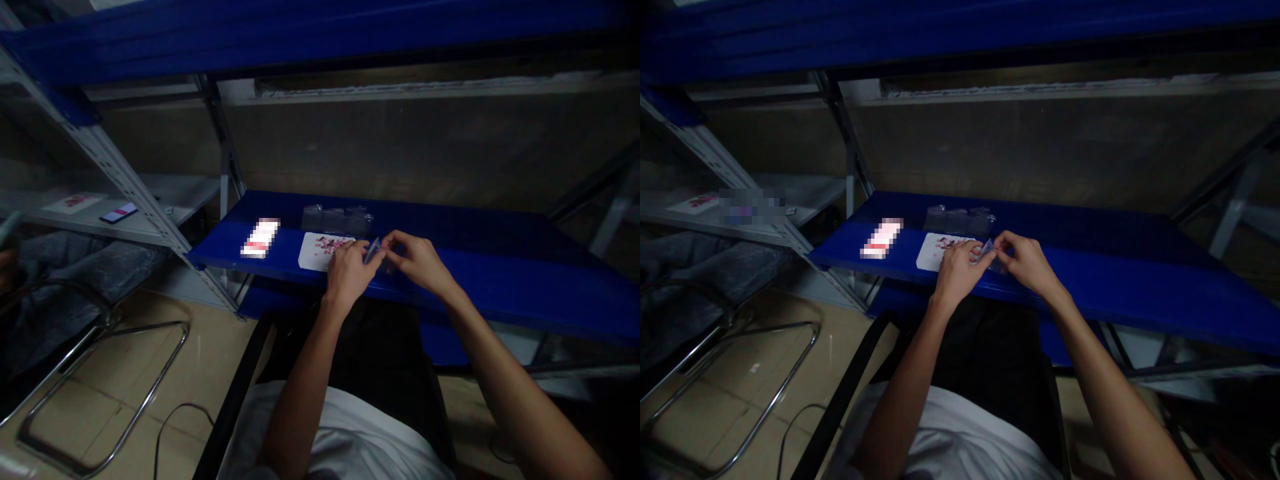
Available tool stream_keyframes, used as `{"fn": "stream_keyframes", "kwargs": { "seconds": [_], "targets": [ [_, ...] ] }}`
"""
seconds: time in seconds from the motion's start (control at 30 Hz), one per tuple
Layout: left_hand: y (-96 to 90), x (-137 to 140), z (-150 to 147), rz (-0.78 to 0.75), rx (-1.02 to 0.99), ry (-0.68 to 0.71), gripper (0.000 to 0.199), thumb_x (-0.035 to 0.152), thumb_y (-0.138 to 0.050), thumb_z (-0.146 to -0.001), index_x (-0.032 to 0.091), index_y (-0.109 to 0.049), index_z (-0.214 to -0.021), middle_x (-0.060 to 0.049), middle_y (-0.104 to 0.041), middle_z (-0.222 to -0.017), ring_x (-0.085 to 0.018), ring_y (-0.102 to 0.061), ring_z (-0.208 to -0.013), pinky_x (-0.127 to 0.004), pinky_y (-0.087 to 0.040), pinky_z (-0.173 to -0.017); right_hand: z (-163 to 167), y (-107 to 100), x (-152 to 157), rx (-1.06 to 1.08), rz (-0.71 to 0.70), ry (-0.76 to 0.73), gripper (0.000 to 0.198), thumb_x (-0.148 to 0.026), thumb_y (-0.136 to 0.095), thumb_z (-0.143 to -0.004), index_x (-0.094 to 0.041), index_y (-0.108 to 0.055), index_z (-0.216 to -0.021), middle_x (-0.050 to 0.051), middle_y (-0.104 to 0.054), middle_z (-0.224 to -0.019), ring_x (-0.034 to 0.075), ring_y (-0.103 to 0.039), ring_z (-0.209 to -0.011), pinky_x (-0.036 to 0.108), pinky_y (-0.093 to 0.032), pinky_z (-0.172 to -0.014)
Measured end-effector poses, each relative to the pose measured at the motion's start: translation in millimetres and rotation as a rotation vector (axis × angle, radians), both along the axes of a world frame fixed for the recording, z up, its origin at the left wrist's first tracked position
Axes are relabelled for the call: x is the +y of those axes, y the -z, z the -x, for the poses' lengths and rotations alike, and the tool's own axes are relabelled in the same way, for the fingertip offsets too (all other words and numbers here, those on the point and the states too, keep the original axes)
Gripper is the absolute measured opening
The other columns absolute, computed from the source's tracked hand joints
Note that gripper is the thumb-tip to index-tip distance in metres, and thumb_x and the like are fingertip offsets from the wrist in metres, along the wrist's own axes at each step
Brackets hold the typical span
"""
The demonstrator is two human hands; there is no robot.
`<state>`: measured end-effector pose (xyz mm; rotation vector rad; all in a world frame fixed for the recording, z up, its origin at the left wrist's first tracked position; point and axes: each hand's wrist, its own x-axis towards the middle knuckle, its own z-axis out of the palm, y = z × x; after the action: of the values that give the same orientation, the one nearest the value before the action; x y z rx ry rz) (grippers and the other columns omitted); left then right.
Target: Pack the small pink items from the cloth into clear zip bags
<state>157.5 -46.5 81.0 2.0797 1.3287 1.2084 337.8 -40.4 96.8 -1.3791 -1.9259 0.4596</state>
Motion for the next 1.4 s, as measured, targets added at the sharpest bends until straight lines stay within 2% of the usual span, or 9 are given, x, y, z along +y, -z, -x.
{"fn": "stream_keyframes", "kwargs": {
  "seconds": [0.13,0.3,0.43,0.53,0.7,0.87,1.2,1.33,1.4],
  "targets": [
    [0.7,1,8,0.025,-0.063,0.055,0.014,0.023,-0.063,-0.097,0.018,-0.076,-0.097,-0.009,-0.079,-0.096,-0.021,-0.073,-0.087,-0.034,-0.056,-0.088,-3,2,-6,0.047,0.04,-0.035,0.021,-0.042,-0.069,-0.087,-0.023,-0.068,-0.094,0.004,-0.072,-0.087,0.019,-0.067,-0.068,0.03,-0.052,-0.061],
    [10.5,9,13,0.245,-0.323,0.182,0.011,0.019,-0.066,-0.092,0.016,-0.075,-0.087,-0.005,-0.077,-0.08,-0.016,-0.072,-0.072,-0.026,-0.058,-0.07,-9,10,-5,0.176,0.072,-0.025,0.03,-0.051,-0.073,-0.084,-0.024,-0.066,-0.097,0.005,-0.068,-0.092,0.023,-0.067,-0.078,0.034,-0.057,-0.063],
    [16.6,12,11,0.424,-0.577,0.242,0.019,0.033,-0.075,-0.087,0.013,-0.073,-0.088,-0.004,-0.072,-0.071,-0.013,-0.069,-0.063,-0.019,-0.052,-0.052,-1,3,-13,0.016,-0.212,0.241,0.033,-0.05,-0.075,-0.082,-0.025,-0.067,-0.102,0.01,-0.066,-0.107,0.031,-0.065,-0.101,0.045,-0.056,-0.085],
    [15.6,11,8,0.454,-0.719,0.263,0.035,0.046,-0.08,-0.081,0.013,-0.071,-0.087,-0.003,-0.069,-0.069,-0.013,-0.068,-0.063,-0.019,-0.054,-0.052,12,-11,-28,-0.044,-0.345,0.41,0.031,-0.051,-0.068,-0.089,-0.024,-0.067,-0.103,0.013,-0.067,-0.112,0.034,-0.062,-0.109,0.048,-0.051,-0.095],
    [9.3,5,0,0.4,-0.73,0.287,0.035,0.047,-0.08,-0.081,0.014,-0.069,-0.084,-0.001,-0.068,-0.07,-0.012,-0.067,-0.064,-0.018,-0.052,-0.053,28,-24,-42,0.129,0.063,0.065,0.038,-0.063,-0.061,-0.093,-0.026,-0.07,-0.091,0.007,-0.074,-0.087,0.026,-0.07,-0.08,0.036,-0.054,-0.073],
    [8.4,3,-2,0.277,-0.608,0.318,0.008,0.021,-0.074,-0.084,0.014,-0.071,-0.081,-0.002,-0.072,-0.074,-0.013,-0.068,-0.067,-0.022,-0.055,-0.066,21,-15,-36,0.356,0.244,-0.009,0.046,-0.068,-0.074,-0.08,-0.023,-0.072,-0.089,0.007,-0.076,-0.082,0.024,-0.072,-0.073,0.037,-0.059,-0.071],
    [14.8,5,2,0.357,-0.456,0.412,0.007,0.021,-0.073,-0.085,0.014,-0.073,-0.084,-0.003,-0.074,-0.074,-0.014,-0.07,-0.069,-0.024,-0.056,-0.068,9,-10,-27,0.447,0.362,-0.096,0.042,-0.066,-0.08,-0.075,-0.024,-0.073,-0.077,0.005,-0.076,-0.083,0.024,-0.073,-0.078,0.038,-0.063,-0.076],
    [10.6,3,6,0.266,-0.411,0.412,0.009,0.022,-0.068,-0.091,0.016,-0.071,-0.085,-0.002,-0.073,-0.079,-0.014,-0.07,-0.074,-0.024,-0.055,-0.074,-8,-5,-35,0.43,0.376,-0.131,0.042,-0.064,-0.08,-0.077,-0.024,-0.077,-0.09,0.009,-0.079,-0.097,0.03,-0.075,-0.091,0.043,-0.062,-0.084],
    [8.0,3,8,0.218,-0.404,0.374,0.01,0.023,-0.067,-0.092,0.017,-0.069,-0.084,-0.002,-0.073,-0.081,-0.014,-0.069,-0.076,-0.024,-0.055,-0.077,-35,6,-52,0.44,0.376,-0.057,0.045,-0.066,-0.076,-0.08,-0.026,-0.079,-0.102,0.014,-0.078,-0.107,0.035,-0.075,-0.1,0.047,-0.06,-0.088]
  ]
}}
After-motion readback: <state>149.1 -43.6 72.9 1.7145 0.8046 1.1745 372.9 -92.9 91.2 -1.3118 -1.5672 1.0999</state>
